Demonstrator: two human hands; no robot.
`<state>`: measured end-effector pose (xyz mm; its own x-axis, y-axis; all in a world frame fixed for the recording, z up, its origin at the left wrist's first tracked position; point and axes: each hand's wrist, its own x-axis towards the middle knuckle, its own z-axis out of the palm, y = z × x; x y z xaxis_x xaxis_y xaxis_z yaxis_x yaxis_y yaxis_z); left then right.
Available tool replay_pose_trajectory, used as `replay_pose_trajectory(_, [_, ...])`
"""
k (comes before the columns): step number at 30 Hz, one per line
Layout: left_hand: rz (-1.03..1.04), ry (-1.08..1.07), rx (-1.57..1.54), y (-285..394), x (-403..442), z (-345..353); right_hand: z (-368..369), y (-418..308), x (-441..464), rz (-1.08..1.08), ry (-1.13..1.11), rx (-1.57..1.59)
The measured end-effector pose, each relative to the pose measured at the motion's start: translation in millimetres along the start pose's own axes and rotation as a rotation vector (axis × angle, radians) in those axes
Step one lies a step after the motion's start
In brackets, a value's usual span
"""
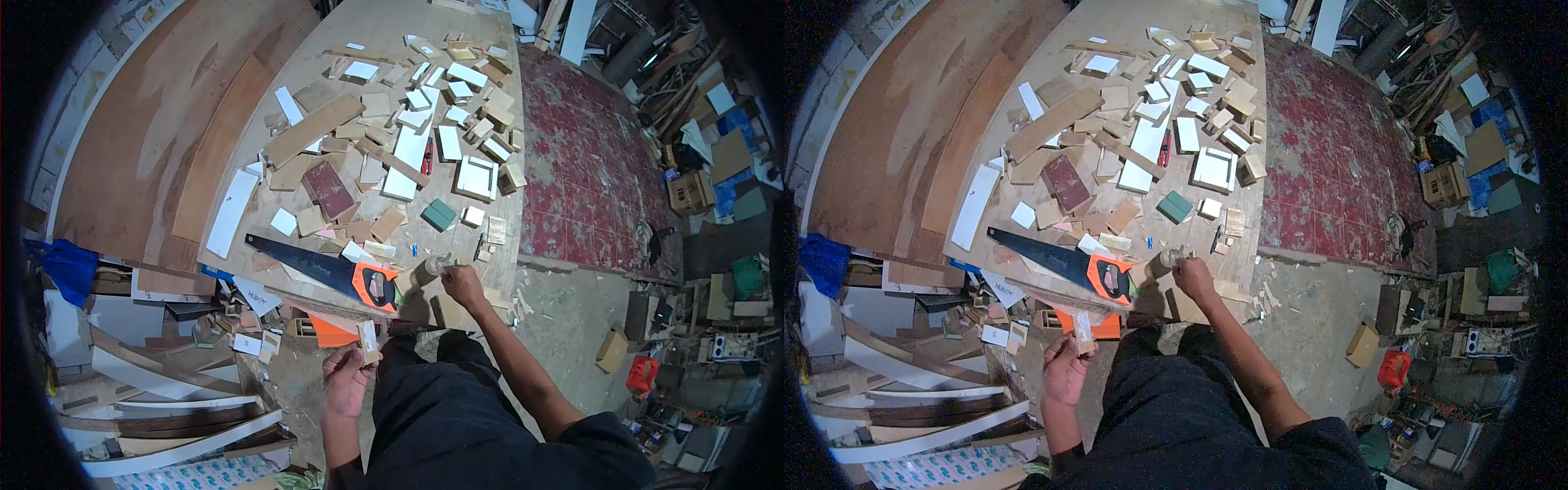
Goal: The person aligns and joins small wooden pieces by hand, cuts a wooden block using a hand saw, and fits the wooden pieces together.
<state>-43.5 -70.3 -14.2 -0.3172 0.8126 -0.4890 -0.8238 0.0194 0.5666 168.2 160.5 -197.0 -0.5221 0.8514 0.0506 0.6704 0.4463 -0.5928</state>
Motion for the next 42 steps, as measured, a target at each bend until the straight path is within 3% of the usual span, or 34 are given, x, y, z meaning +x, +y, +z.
replay_pose_trajectory(4, [0.015, 0.015, 0.004, 2.2, 2.8, -4.9, -6.6, 1.8, -3.5, 0.058, 0.065, 0.112])
replay_pose_trajectory(9, [0.003, 0.011, -0.003, 3.9, 5.5, -6.1, -13.1, 11.6, -5.4, 0.396, 0.037, 0.489])
replay_pose_trajectory(13, [-0.004, 0.023, 0.0, 4.9, 9.1, -3.9, -23.4, 15.8, -8.3, 0.526, 0.056, 0.64])
replay_pose_trajectory(23, [0.011, 0.008, 0.019, -0.2, 19.4, 3.3, -61.3, 25.3, -24.5, 0.632, 0.151, 0.915])
replay_pose_trajectory(29, [0.026, -0.056, 0.066, 5.2, 24.8, 29.1, -129.8, -23.6, -41.8, 0.571, 0.102, 1.122])
replay_pose_trajectory(31, [0.009, -0.088, 0.079, 4.5, 29.0, 37.7, -150.4, -42.7, -48.4, 0.45, 0.047, 1.329])
replay_pose_trajectory(36, [0.004, -0.219, 0.053, 5.6, 27.6, 69.1, -190.0, -99.3, -52.1, 0.414, 0.103, 1.392])
replay_pose_trajectory(42, [0.025, -0.267, 0.052, -1.1, 19.9, 90.0, -208.3, -103.4, -59.9, 0.312, 0.039, 1.519])
